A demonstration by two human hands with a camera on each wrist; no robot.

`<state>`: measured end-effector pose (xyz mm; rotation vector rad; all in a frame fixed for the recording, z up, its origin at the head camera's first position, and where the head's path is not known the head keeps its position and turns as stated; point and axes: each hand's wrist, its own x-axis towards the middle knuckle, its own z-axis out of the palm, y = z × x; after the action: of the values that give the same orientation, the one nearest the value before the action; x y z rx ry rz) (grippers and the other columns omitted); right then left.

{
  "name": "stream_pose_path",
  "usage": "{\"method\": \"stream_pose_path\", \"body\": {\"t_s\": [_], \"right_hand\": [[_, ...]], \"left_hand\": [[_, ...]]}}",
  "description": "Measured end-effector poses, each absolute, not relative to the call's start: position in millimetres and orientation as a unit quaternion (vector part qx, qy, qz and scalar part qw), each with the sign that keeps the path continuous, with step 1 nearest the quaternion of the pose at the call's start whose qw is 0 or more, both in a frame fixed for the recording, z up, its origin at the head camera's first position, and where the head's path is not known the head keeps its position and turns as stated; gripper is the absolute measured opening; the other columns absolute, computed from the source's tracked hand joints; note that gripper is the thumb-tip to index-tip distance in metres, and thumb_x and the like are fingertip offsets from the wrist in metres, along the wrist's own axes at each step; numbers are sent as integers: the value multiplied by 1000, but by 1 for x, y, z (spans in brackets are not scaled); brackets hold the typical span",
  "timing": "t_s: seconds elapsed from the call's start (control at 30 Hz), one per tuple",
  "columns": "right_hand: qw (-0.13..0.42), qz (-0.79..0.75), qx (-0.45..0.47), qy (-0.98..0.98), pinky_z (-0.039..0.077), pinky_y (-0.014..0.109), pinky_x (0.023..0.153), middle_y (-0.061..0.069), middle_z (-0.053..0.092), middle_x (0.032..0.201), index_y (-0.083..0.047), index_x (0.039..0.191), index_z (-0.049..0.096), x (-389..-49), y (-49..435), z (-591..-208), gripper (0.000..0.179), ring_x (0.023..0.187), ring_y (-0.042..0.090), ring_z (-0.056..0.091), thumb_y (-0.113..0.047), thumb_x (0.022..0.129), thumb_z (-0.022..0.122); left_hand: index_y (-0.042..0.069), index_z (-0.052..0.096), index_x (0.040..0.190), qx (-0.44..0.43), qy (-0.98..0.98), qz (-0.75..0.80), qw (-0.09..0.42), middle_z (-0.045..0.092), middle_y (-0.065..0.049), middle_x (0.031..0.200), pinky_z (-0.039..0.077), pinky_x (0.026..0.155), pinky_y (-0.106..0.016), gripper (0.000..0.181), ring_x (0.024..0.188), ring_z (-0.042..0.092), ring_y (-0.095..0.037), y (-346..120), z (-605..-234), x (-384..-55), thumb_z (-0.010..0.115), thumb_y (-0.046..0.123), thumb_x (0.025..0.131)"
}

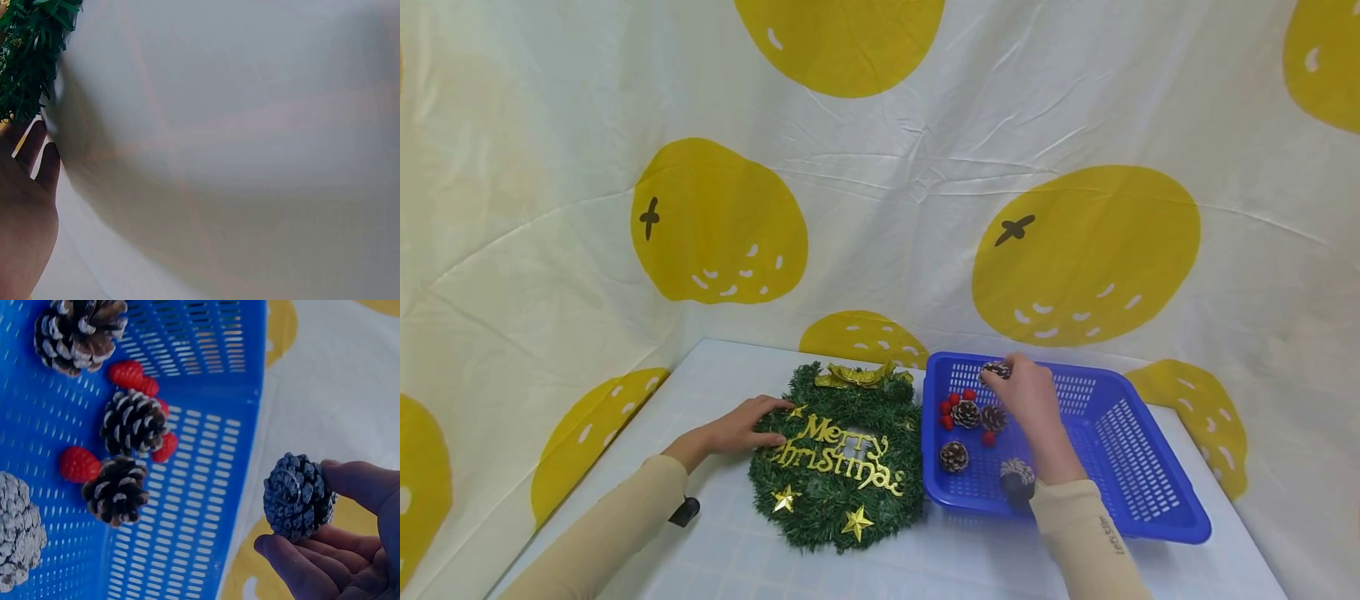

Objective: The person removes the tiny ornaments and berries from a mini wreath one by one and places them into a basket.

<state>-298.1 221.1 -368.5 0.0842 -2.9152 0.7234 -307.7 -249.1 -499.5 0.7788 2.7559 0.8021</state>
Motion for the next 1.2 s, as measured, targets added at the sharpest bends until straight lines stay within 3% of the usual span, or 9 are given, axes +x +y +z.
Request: {"method": "stream_pose_path", "body": {"t_s": [0.3, 0.63, 0.7, 0.77, 0.87, 0.93, 1.0, 1.1, 1.2], "right_hand": [[29, 236, 16, -971, 50, 53, 73, 33, 61, 111, 14, 118, 57, -313, 233, -382, 54, 93, 44, 59, -33, 94, 65], [4, 238, 7, -971, 49, 56, 81, 35, 59, 117, 17, 119, 56, -327, 237, -405, 55, 100, 48, 58, -28, 90, 70], [9, 240, 10, -971, 50, 47, 68, 29, 62, 88, 12, 95, 59, -328, 237, -407, 43, 76, 39, 59, -28, 89, 70], [16, 240, 16, -971, 42, 38, 57, 15, 50, 66, 3, 76, 51, -328, 237, -410, 39, 61, 27, 48, -28, 89, 71], [18, 237, 22, -971, 30, 35, 56, 1, 30, 63, -7, 70, 41, -328, 237, -411, 40, 58, 19, 33, -28, 88, 70], [14, 232, 24, -972, 42, 39, 62, 14, 49, 70, 5, 83, 54, -327, 238, -410, 37, 67, 30, 49, -28, 89, 69], [4, 228, 24, -973, 49, 49, 75, 28, 61, 93, 14, 104, 58, -326, 238, -407, 46, 86, 42, 58, -28, 90, 68], [-10, 224, 25, -974, 47, 58, 88, 37, 54, 124, 19, 126, 50, -322, 238, -400, 61, 110, 52, 53, -29, 92, 66], [-18, 219, 26, -975, 47, 58, 87, 37, 53, 125, 18, 128, 49, -318, 238, -392, 62, 110, 52, 53, -31, 93, 65]], "left_hand": [[17, 45, 146, 259, 922, 276, 78, 40, -18, 146, 28, 107, -61, 67, 136, 35, -39, -253, -509, -313, 64, 52, 91], [11, 45, 145, 266, 922, 269, 77, 41, -22, 143, 31, 105, -63, 65, 133, 37, -43, -248, -499, -305, 63, 46, 94], [10, 44, 145, 262, 923, 270, 80, 40, -21, 144, 30, 106, -62, 64, 134, 36, -43, -248, -497, -304, 63, 43, 94], [10, 44, 145, 261, 922, 273, 81, 40, -21, 144, 30, 106, -62, 63, 134, 36, -42, -247, -497, -304, 64, 42, 95], [9, 45, 144, 268, 921, 273, 73, 41, -23, 143, 31, 104, -63, 62, 132, 37, -44, -247, -496, -303, 64, 41, 95], [8, 46, 144, 272, 920, 274, 68, 42, -23, 142, 31, 103, -64, 61, 131, 38, -45, -247, -496, -303, 64, 40, 95], [7, 46, 143, 278, 920, 270, 63, 43, -24, 141, 32, 101, -65, 60, 130, 38, -46, -247, -494, -302, 64, 39, 95], [7, 46, 143, 273, 920, 274, 68, 42, -23, 142, 31, 103, -64, 61, 131, 38, -45, -247, -494, -303, 64, 39, 95], [8, 45, 144, 269, 919, 277, 75, 42, -22, 143, 30, 104, -64, 61, 133, 37, -44, -248, -495, -303, 64, 40, 95]]}}
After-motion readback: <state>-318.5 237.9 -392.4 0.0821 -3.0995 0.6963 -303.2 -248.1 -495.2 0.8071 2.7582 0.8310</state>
